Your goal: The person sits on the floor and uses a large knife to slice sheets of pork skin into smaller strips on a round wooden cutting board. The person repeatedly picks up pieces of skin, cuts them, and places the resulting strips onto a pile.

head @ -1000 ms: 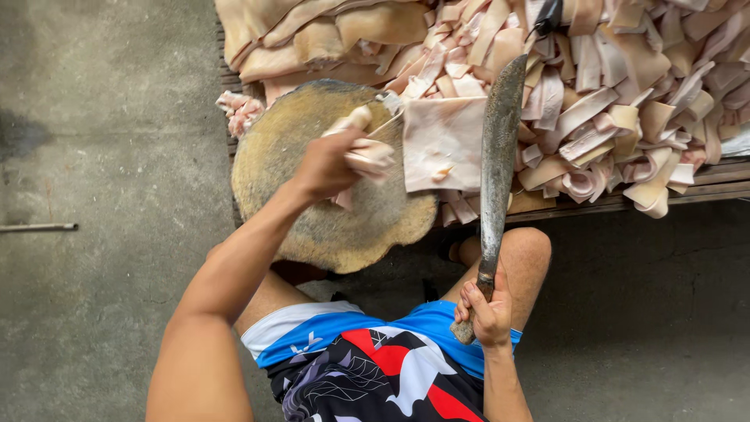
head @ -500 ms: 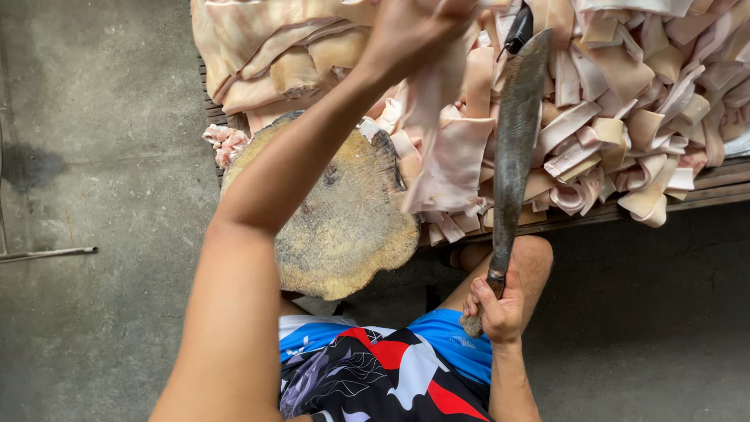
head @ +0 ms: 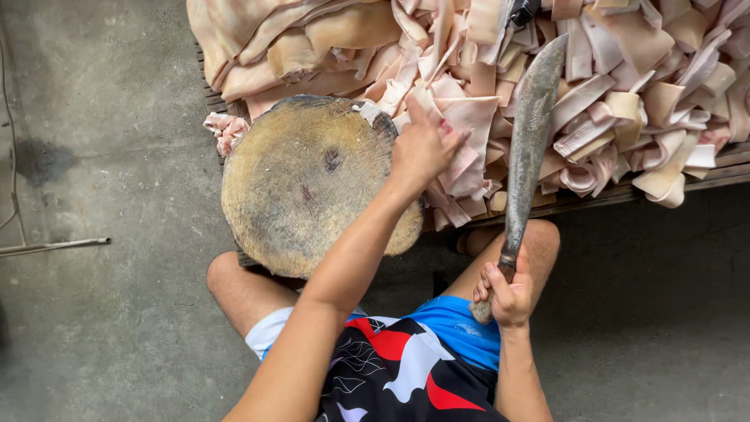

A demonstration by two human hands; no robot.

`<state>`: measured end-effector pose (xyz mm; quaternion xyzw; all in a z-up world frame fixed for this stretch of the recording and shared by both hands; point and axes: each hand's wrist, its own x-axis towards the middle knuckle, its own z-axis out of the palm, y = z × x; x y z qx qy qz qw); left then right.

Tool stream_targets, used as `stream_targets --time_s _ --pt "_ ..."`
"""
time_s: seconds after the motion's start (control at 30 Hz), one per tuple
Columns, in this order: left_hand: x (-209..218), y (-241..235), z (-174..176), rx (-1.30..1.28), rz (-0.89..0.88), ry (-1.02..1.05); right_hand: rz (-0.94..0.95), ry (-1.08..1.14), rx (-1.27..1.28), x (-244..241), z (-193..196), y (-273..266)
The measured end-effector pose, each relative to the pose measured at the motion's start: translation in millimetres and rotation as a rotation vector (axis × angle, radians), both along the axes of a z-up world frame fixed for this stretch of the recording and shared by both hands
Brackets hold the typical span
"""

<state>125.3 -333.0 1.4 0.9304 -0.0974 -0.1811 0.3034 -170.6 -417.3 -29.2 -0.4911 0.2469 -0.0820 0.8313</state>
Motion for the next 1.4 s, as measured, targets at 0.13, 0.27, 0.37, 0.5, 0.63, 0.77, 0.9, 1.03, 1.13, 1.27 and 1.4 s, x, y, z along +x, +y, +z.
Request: stream_targets --time_s 0.13,0.27,0.37,0.5,0.63,0.77,0.9,1.03,1.13,1.27,1.4 --pt "34.3 -17.5 -43.8 -0.324 0.251 -0.25 0.013 0.037 0.03 1.6 1.4 11.6" --pt "55.4 23.5 -22.4 -0.963 0.461 0.368 0.029 -0.015 0.036 -8.6 4.1 22.2" --pt "37.9 69.2 29.9 -1.26 0.407 0.487 0.044 0.023 0.011 -23.7 5.7 28.2" --pt "-18.9 153.2 84.4 -1.428 0.562 0.7 0.123 -0.019 -0.012 -19.0 11.8 32.9" --pt "-69.5 227.7 49.6 -1.521 0.693 0.613 0.224 -0.064 0.024 -12.3 14.7 47.0" --pt "-110.3 272.6 -6.2 -1.535 0.781 0.42 0.389 0.017 -0.098 1.3 17.9 77.1" --pt "-124.5 291.5 -28.9 -1.531 0.774 0.354 0.49 0.07 -0.187 15.5 13.6 101.7" --pt "-122.8 296.1 -40.3 -1.499 0.86 0.346 0.476 0.1 -0.212 18.3 9.9 114.6" --pt "-121.4 299.0 -41.5 -1.485 0.794 0.317 0.48 0.113 -0.369 12.5 24.4 109.2" --pt "-120.4 307.4 -29.8 -1.376 0.709 0.27 0.552 -0.043 -0.57 -3.1 59.3 82.4" --pt "-106.5 324.2 -1.6 -1.077 0.543 0.238 0.596 -0.424 -0.774 -3.8 81.2 56.4"
